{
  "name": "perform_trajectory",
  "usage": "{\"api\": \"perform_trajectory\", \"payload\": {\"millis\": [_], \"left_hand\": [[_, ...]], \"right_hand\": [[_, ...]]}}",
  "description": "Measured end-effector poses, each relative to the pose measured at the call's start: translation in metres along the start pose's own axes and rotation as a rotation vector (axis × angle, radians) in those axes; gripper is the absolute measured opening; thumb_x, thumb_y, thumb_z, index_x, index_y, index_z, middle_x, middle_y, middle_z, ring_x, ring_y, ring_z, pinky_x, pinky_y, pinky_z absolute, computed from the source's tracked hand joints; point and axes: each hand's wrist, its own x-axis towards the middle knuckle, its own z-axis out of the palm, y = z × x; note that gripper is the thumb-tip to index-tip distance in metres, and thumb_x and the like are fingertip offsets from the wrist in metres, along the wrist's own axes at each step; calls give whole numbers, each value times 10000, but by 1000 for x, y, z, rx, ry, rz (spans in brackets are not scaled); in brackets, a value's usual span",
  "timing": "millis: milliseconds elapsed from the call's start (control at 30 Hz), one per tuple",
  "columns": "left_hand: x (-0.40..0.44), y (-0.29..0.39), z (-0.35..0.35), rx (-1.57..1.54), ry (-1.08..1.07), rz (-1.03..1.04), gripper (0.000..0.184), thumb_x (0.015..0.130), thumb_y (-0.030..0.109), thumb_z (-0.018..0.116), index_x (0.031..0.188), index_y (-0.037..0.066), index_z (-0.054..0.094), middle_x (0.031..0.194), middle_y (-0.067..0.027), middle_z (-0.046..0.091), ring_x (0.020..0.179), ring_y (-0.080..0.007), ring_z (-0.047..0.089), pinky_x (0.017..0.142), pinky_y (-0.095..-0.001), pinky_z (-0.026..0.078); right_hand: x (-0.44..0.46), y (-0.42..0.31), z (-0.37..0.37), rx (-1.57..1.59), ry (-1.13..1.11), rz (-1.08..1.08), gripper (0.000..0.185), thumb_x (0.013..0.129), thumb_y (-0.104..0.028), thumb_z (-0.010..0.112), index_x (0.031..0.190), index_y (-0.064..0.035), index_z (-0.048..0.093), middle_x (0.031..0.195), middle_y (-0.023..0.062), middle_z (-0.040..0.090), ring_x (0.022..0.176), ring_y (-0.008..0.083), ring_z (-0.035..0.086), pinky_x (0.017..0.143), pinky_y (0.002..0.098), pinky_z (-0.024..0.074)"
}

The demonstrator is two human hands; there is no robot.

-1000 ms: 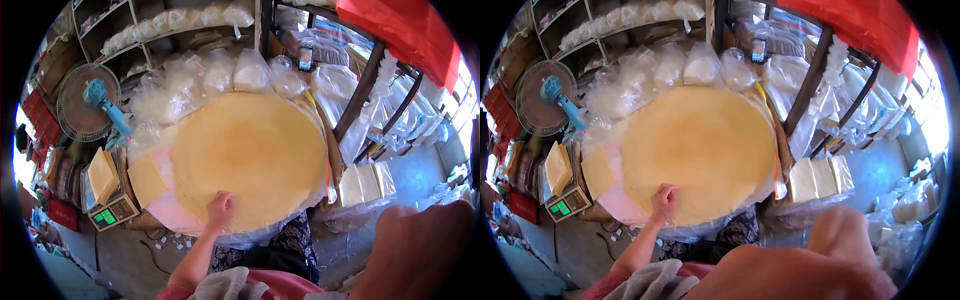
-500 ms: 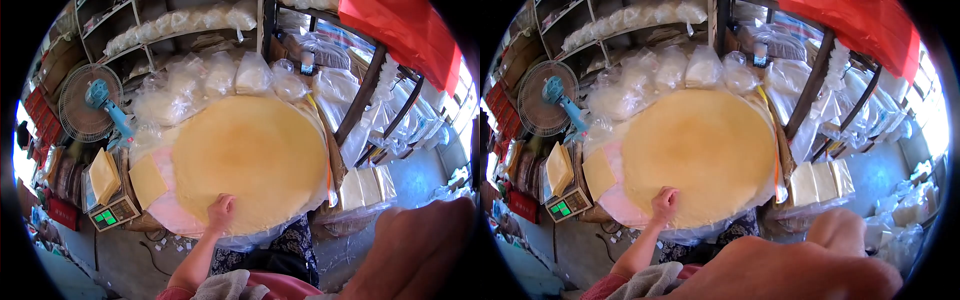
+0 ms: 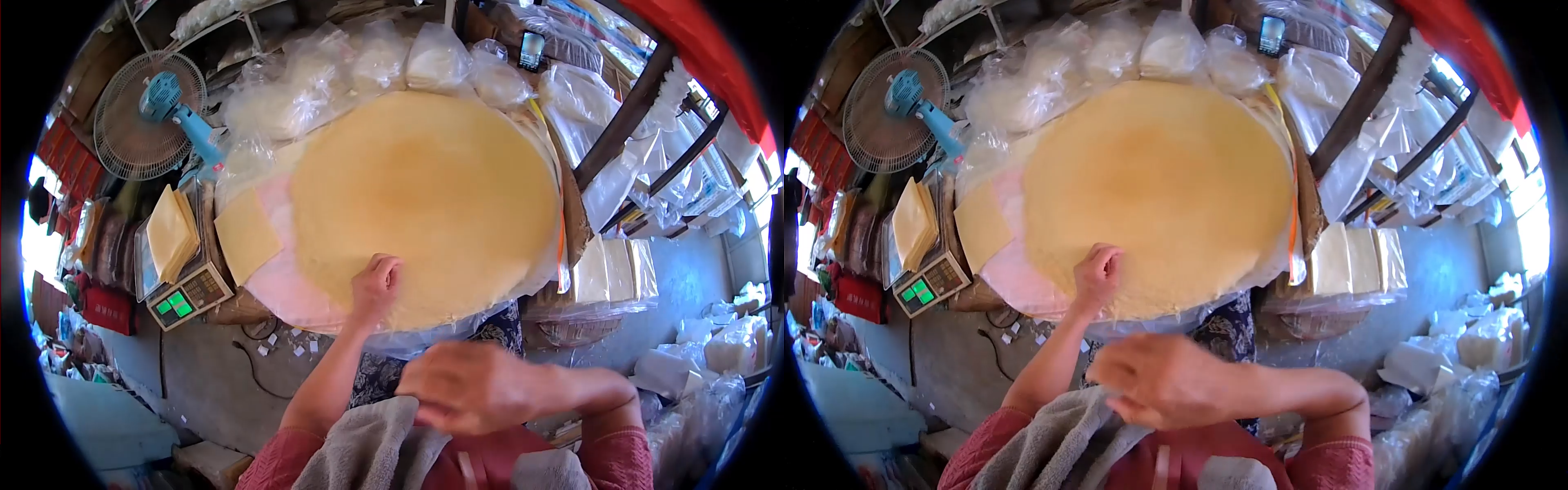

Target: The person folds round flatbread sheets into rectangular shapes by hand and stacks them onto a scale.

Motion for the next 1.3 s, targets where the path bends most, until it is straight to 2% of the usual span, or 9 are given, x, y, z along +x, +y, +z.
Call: {"api": "perform_trajectory", "payload": {"millis": [167, 267, 333, 467, 933, 967, 1067, 1167, 1300], "left_hand": [[1, -5, 1, -56, -7, -19, 129, 827, 24, 598, 930, 75, 655, 840, -37, 648, 590, -144, 596, 540, -277, 482], [7, -2, -17, -601, -102, -514, 103, 871, 29, 577, 940, 29, 654, 839, -27, 655, 630, -95, 595, 566, -246, 495], [-1, 3, -38, -563, 39, -475, 108, 890, 30, 562, 942, 13, 655, 838, -23, 651, 658, -76, 590, 590, -233, 505], [-23, -1, -57, -460, 54, -519, 133, 903, 39, 551, 993, 15, 646, 882, -25, 653, 652, -67, 577, 551, -194, 435], [-65, 23, -59, -217, -120, -269, 154, 843, -22, 561, 946, 35, 660, 877, -83, 657, 702, -142, 638, 607, -256, 500], [-67, 24, -57, -197, -131, -237, 201, 789, -67, 567, 942, 31, 652, 900, -102, 648, 774, -219, 647, 670, -304, 517], [-52, 25, -54, -58, -84, 160, 243, 744, -90, 563, 947, 19, 641, 920, -112, 643, 876, -301, 624, 771, -368, 512], [-38, 20, -46, 37, -103, 208, 284, 708, -77, 577, 977, 5, 615, 992, -134, 615, 990, -341, 565, 854, -411, 472], [-20, 20, -39, 75, -102, 198, 277, 715, -51, 582, 987, 2, 600, 1021, -140, 582, 998, -340, 540, 856, -419, 460]], "right_hand": [[-36, 21, 69, 85, -474, -60, 582, 837, -88, 531, 1395, -78, 368, 1274, 102, 505, 1231, 236, 444, 961, 524, 350], [-46, 64, 60, -459, -709, 138, 221, 788, -150, 575, 980, -78, 656, 898, 35, 647, 876, 219, 624, 816, 384, 439], [-68, 106, 58, -350, -69, 132, 175, 772, -92, 614, 933, -35, 653, 858, 92, 645, 767, 264, 628, 707, 386, 514], [-41, 134, 46, -402, 142, 298, 139, 797, -153, 672, 884, -50, 640, 812, 94, 611, 772, 302, 592, 716, 395, 488], [-7, 189, 70, -658, 63, 219, 99, 695, -134, 635, 680, -65, 566, 722, 73, 571, 747, 250, 579, 717, 365, 473], [-5, 188, 68, -664, 64, 224, 97, 694, -131, 634, 684, -57, 571, 727, 78, 582, 738, 251, 586, 705, 363, 479], [0, 194, 47, -288, 2, 530, 159, 722, -177, 657, 755, -26, 621, 780, 95, 633, 728, 268, 612, 675, 355, 501], [5, 193, 28, 37, 167, 835, 197, 731, -223, 675, 803, -42, 654, 836, 95, 672, 740, 294, 633, 648, 385, 513], [6, 183, 46, -153, 185, 522, 272, 757, -281, 706, 886, -47, 658, 827, 93, 665, 728, 278, 626, 663, 354, 510]]}}
